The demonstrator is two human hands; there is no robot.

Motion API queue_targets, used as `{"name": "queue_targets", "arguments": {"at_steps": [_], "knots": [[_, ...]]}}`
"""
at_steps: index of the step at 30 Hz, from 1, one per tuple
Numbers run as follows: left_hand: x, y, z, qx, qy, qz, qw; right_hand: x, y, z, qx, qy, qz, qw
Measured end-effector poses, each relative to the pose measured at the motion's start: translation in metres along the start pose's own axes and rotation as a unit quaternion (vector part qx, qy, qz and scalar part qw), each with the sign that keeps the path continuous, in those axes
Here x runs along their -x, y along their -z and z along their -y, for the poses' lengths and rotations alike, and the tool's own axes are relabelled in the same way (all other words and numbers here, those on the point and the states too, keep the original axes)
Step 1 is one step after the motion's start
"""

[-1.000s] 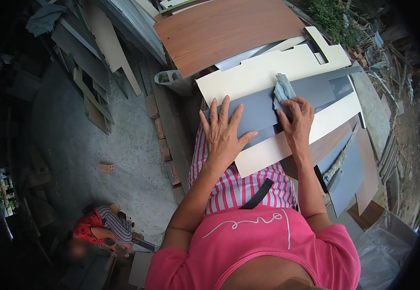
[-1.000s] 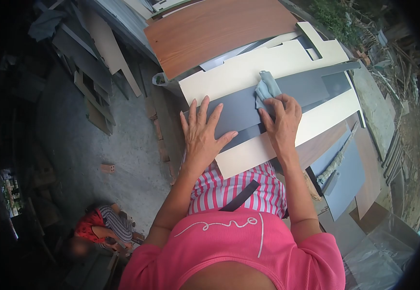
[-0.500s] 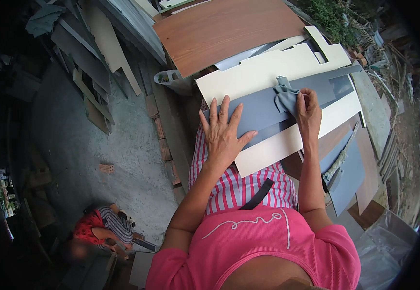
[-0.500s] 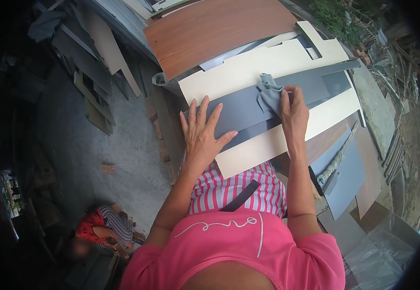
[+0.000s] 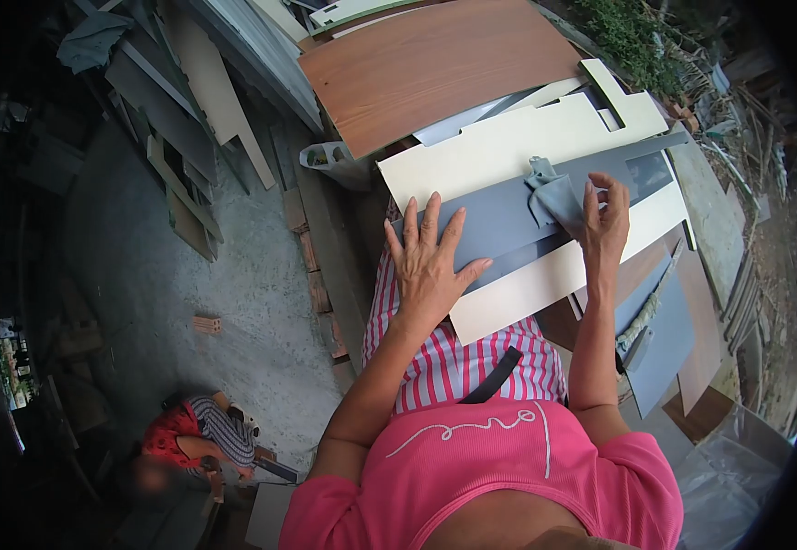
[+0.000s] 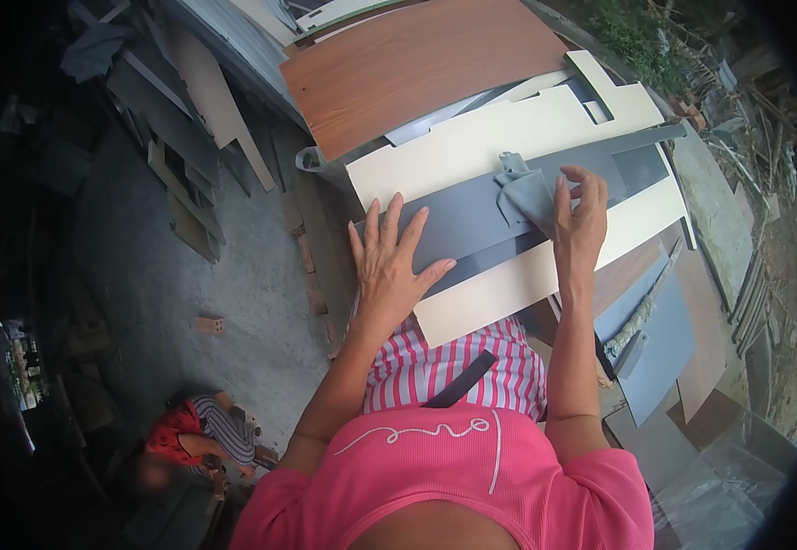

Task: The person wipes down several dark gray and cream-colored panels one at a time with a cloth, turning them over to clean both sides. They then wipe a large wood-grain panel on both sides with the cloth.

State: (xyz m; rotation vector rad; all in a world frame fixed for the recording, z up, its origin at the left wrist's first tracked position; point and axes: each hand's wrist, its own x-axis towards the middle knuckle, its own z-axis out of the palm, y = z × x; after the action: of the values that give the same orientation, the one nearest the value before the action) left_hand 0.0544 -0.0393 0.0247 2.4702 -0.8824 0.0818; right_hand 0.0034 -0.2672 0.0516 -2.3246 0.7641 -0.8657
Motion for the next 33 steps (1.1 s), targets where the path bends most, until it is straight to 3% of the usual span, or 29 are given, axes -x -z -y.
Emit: {"name": "queue_targets", "arguments": {"at_steps": [2,6,7,11,13,14,16,18,21,25,28,33], "knots": [[-0.001,0.002,-0.001,0.002,-0.001,0.004,1.000,0.003,0.012,0.006,-0.063,-0.066,0.025,0.996],[-0.001,0.002,-0.002,-0.018,-0.001,0.002,1.000,0.020,0.005,0.027,-0.008,0.019,0.099,0.995],[-0.001,0.002,-0.002,-0.024,-0.002,-0.003,1.000,0.022,-0.009,0.012,0.094,0.142,0.061,0.984],[0.003,0.000,0.002,-0.038,-0.006,-0.013,0.999,0.009,-0.019,0.014,0.033,0.096,0.136,0.985],[0.002,0.003,0.004,0.197,0.030,-0.122,0.972,0.015,-0.018,0.037,-0.012,0.084,0.170,0.982],[0.001,0.004,0.006,0.198,0.028,-0.123,0.972,0.021,-0.020,0.050,-0.054,0.070,0.207,0.974],[0.003,0.007,0.011,0.332,0.060,-0.191,0.922,0.044,-0.031,0.079,-0.096,0.122,0.243,0.958],[0.005,0.002,0.019,0.336,0.064,-0.194,0.920,0.071,-0.050,0.098,-0.126,0.187,0.279,0.934],[0.006,-0.005,0.029,0.329,0.071,-0.196,0.921,0.083,-0.071,0.096,-0.137,0.243,0.258,0.925],[0.008,-0.007,0.024,0.296,0.085,-0.151,0.939,0.054,-0.056,0.069,-0.101,0.235,0.229,0.939],[0.005,-0.010,0.019,0.217,0.065,-0.156,0.962,0.023,-0.038,0.030,-0.034,0.192,0.171,0.966],[0.005,-0.012,0.020,0.211,0.072,-0.150,0.963,-0.035,-0.011,-0.042,0.070,0.078,0.086,0.991]]}}
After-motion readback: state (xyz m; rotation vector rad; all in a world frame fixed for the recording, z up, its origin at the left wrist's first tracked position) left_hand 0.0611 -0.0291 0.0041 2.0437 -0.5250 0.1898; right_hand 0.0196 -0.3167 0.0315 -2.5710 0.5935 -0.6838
